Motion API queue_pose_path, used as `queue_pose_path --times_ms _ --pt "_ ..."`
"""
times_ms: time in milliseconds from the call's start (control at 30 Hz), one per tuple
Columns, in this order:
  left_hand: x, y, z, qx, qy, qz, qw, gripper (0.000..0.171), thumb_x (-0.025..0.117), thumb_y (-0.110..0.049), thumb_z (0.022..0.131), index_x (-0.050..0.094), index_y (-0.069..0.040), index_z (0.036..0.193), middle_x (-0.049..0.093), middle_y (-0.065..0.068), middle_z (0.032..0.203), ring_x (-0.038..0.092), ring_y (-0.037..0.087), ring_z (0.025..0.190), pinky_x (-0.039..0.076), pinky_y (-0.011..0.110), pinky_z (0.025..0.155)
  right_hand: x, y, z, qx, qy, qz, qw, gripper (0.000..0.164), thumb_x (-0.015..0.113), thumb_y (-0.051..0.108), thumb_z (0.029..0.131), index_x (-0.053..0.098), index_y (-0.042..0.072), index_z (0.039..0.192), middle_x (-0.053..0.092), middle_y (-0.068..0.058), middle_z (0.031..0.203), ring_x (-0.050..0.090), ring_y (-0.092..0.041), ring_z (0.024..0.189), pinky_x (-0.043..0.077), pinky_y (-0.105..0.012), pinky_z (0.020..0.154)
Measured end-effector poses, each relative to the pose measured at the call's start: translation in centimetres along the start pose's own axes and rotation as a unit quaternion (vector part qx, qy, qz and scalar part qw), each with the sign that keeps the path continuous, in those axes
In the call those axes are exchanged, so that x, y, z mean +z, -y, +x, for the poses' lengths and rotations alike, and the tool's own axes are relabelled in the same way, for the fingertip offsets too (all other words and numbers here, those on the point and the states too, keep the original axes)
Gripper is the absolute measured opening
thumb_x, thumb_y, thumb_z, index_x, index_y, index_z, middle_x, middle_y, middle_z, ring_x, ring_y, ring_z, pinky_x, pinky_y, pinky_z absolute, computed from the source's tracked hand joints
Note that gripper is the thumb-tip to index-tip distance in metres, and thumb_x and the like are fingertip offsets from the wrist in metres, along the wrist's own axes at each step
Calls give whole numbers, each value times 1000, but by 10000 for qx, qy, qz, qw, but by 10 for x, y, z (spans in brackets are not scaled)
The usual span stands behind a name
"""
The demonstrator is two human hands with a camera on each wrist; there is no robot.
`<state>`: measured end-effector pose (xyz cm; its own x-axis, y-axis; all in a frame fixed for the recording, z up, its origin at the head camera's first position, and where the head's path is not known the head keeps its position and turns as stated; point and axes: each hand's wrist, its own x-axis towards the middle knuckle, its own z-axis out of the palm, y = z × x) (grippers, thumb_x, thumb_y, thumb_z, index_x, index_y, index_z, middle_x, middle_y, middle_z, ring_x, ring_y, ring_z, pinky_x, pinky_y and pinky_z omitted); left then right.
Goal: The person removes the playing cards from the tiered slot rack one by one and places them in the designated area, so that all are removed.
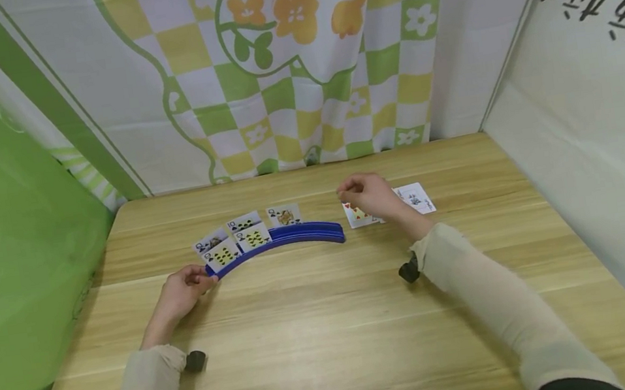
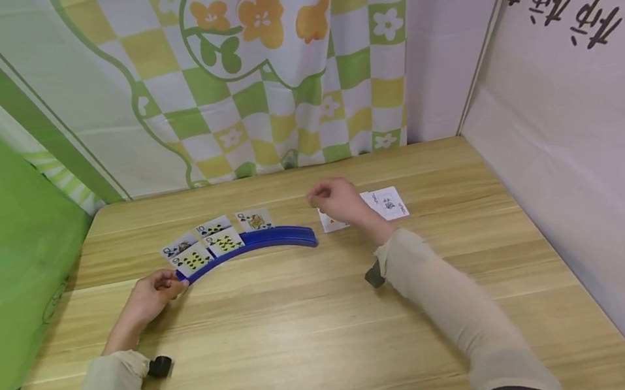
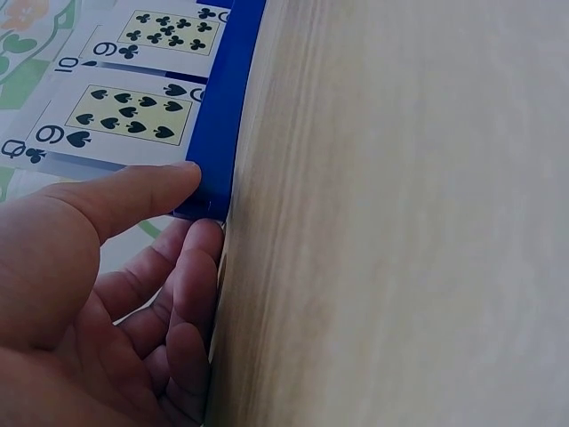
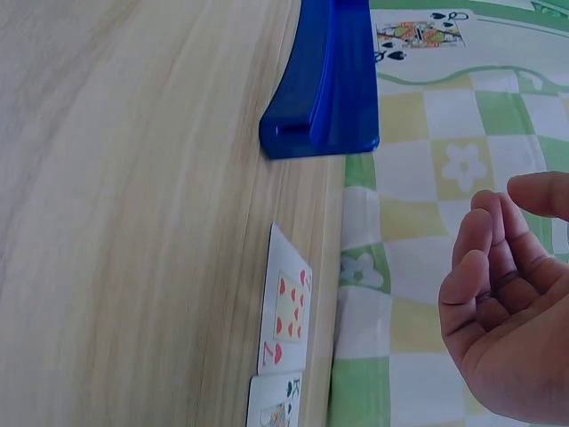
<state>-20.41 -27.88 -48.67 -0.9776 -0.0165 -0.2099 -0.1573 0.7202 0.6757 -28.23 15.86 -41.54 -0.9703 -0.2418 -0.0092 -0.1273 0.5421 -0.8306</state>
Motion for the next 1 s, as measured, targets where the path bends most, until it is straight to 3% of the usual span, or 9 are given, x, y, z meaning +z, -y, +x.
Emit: queue_pose_path --times_ms 300,567,1000 --pt "-1 -2 -1 72 -48 57 9999 41 71 -33 93 64 -2 117 67 11 99 56 18 82 46 26 67 11 5 3 -77 89 -20 9999 25 62 26 98 68 8 115 70 -11 96 65 -30 86 50 -28 59" --pt "0 0 -1 27 -1 14 10000 42 71 -36 92 63 -2 117 66 10 99 56 17 82 46 25 67 19 12 5 -39 204 67 9998 24 62 22 98 67 7 117 70 -15 106 66 -34 94 53 -30 74" --pt "0 1 1 58 4 57 10000 44 71 -37 92 63 -2 118 67 11 100 57 18 84 47 26 69 30 20 7 -94 210 200 9995 19 65 24 97 68 11 110 69 -9 100 67 -31 92 54 -30 71"
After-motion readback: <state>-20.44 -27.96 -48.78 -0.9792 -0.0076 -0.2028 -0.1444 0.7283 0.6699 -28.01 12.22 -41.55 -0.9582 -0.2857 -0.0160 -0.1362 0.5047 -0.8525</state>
